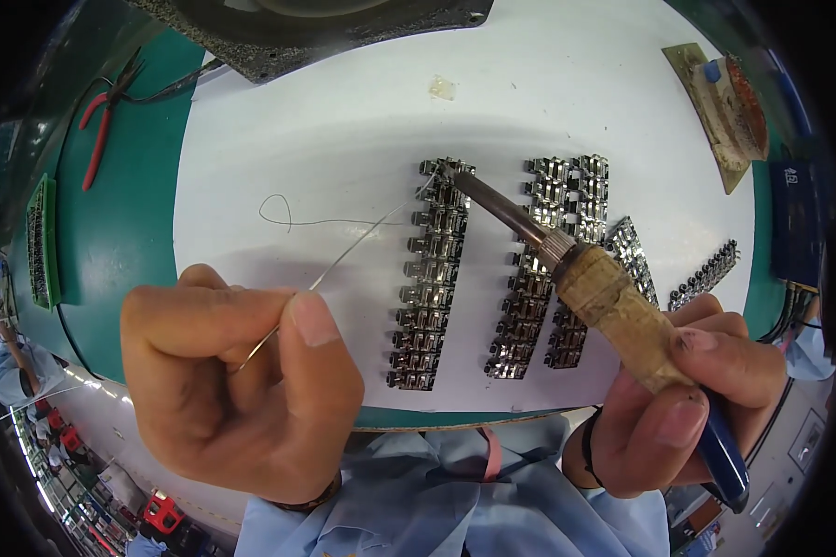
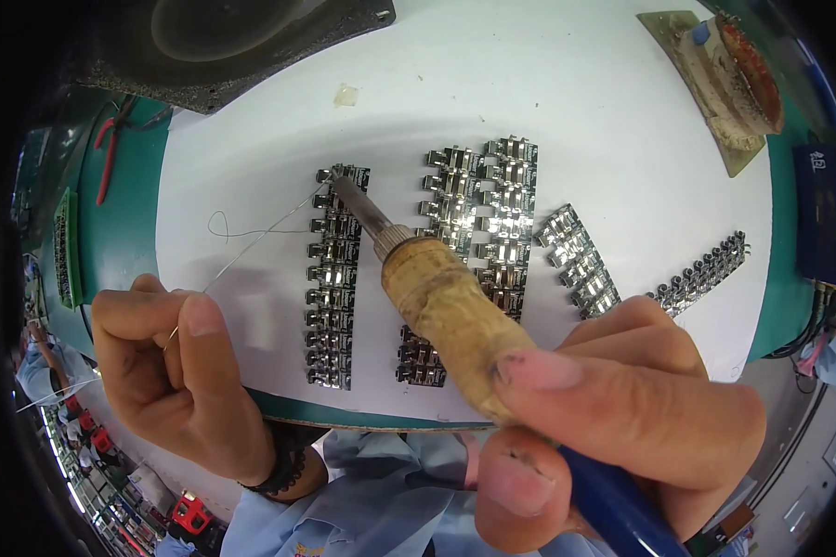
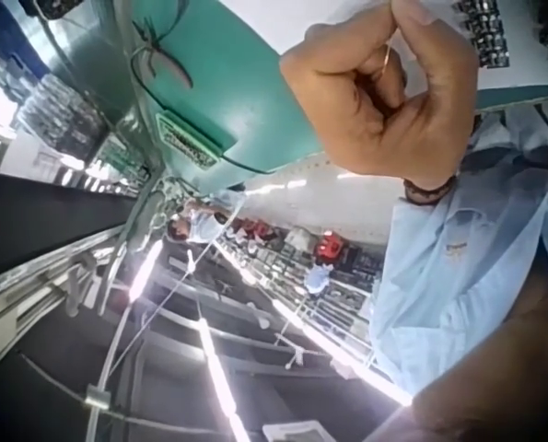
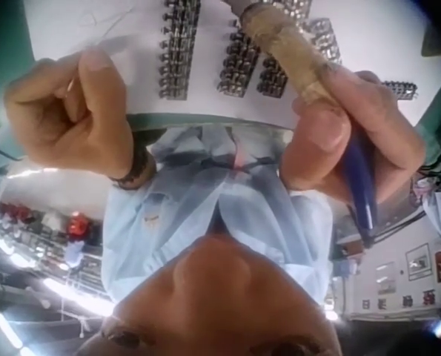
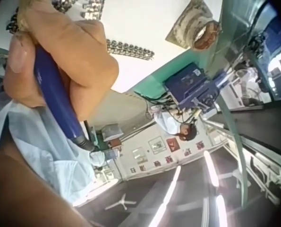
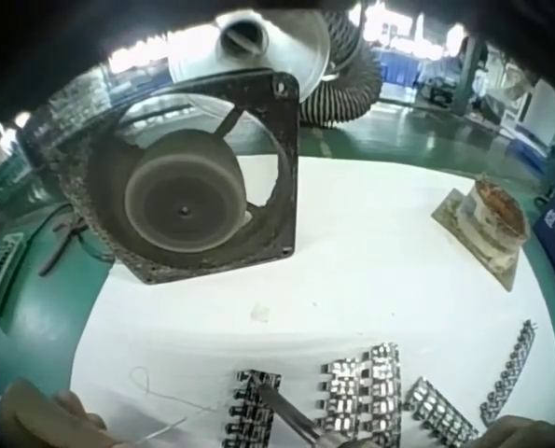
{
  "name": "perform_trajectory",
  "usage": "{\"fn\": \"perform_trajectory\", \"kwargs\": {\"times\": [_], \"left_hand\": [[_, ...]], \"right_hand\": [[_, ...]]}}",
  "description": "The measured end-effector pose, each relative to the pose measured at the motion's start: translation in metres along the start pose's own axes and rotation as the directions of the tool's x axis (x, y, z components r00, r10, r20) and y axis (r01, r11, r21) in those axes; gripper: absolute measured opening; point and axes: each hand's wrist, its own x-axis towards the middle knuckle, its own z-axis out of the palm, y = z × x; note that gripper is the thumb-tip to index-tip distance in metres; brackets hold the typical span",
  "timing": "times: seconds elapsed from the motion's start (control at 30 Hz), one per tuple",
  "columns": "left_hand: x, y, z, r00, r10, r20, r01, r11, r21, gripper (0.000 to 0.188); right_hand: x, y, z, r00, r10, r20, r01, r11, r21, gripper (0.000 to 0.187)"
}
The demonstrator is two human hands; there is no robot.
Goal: Solder metal pins onto multiple PCB strips.
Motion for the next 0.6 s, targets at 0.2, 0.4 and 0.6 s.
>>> {"fn": "perform_trajectory", "kwargs": {"times": [0.2,0.4,0.6], "left_hand": [[0.0003,0.0041,0.0013,0.999,-0.041,-0.01,0.041,0.999,0.03,0.015],[0.0009,0.0001,-0.0007,1.0,0.0,0.028,-0.002,0.998,0.059,0.014],[0.0015,0.0022,-0.0013,0.999,-0.003,0.041,0.0,0.997,0.075,0.013]], "right_hand": [[0.0004,0.0012,-0.0012,1.0,0.006,-0.01,-0.006,1.0,0.029,0.031],[-0.0001,0.0009,0.0007,0.999,0.021,-0.026,-0.02,0.999,0.031,0.032],[0.0007,-0.0003,0.0013,0.998,0.036,-0.044,-0.034,0.999,0.036,0.032]]}}
